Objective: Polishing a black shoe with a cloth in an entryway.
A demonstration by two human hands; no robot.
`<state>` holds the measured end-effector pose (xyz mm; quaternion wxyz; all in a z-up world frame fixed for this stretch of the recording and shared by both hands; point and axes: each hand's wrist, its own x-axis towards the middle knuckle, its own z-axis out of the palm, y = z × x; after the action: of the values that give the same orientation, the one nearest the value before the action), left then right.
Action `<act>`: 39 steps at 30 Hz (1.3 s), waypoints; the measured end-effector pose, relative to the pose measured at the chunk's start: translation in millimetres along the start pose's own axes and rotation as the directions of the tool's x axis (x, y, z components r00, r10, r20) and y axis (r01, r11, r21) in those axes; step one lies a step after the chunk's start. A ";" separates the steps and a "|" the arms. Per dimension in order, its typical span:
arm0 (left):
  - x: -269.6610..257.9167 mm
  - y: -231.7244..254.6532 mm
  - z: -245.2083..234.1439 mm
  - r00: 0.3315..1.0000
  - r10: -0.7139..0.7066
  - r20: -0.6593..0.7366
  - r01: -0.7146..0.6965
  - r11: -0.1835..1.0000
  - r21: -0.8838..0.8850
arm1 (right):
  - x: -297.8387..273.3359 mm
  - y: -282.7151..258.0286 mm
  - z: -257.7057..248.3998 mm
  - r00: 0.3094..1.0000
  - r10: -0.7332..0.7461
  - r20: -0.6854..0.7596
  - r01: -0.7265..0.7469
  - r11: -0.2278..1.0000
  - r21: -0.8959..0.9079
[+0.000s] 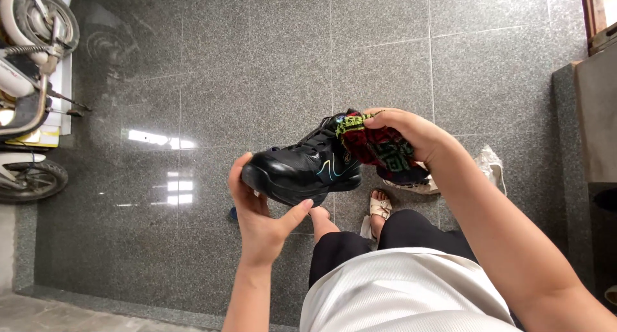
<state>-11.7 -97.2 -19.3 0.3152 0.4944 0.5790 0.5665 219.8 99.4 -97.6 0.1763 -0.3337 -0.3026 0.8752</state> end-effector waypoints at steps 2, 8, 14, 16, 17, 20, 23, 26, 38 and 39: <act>6.0 -6.1 -8.5 0.999 -0.040 0.005 0.040 0.998 -0.043 | 3.7 -2.9 2.3 0.998 -0.059 -0.021 0.059 0.998 0.022; 6.9 -45.3 -42.4 0.905 -0.411 0.108 0.422 0.840 -0.340 | -7.5 -32.0 32.1 0.963 -0.215 -0.164 0.210 0.976 -0.050; 7.7 -81.0 -9.3 0.770 -0.587 0.248 0.614 0.788 -0.040 | -20.2 -53.9 73.9 0.924 -0.382 -0.011 0.334 0.822 -0.462; 14.7 -80.5 5.7 0.789 -0.553 0.266 0.573 0.819 0.004 | -23.6 -59.9 82.4 0.895 -0.445 0.031 0.374 0.711 -0.595; 19.5 -80.3 11.7 0.778 -0.559 0.288 0.562 0.823 0.080 | -24.5 -62.7 84.9 0.879 -0.476 0.031 0.396 0.691 -0.605; 28.3 -71.2 27.4 0.798 -0.502 0.333 0.523 0.852 0.032 | -31.9 -68.6 96.6 0.834 -0.550 0.045 0.431 0.598 -0.676; 36.7 -69.6 38.6 0.804 -0.475 0.357 0.557 0.811 -0.176 | -39.5 -64.9 101.2 0.675 -0.721 0.154 0.561 0.368 -0.741; 39.2 -72.4 48.5 0.742 -0.558 0.372 0.663 0.693 -0.282 | -47.7 -40.7 88.7 0.490 -0.850 0.194 0.514 0.102 -0.852; 62.4 -101.7 -17.6 0.636 -0.740 0.221 0.733 0.488 -0.474 | -13.5 73.3 164.4 0.547 -0.817 0.180 0.209 -0.075 -0.975; 58.3 -106.7 -27.3 0.615 -0.763 0.198 0.738 0.470 -0.484 | -9.0 78.3 172.2 0.573 -0.798 0.186 0.199 -0.084 -0.976</act>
<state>-78.1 -38.4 -106.8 0.6389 0.0720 0.5666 0.5154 98.9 -35.2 -41.7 0.3220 -0.4122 -0.8247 0.2153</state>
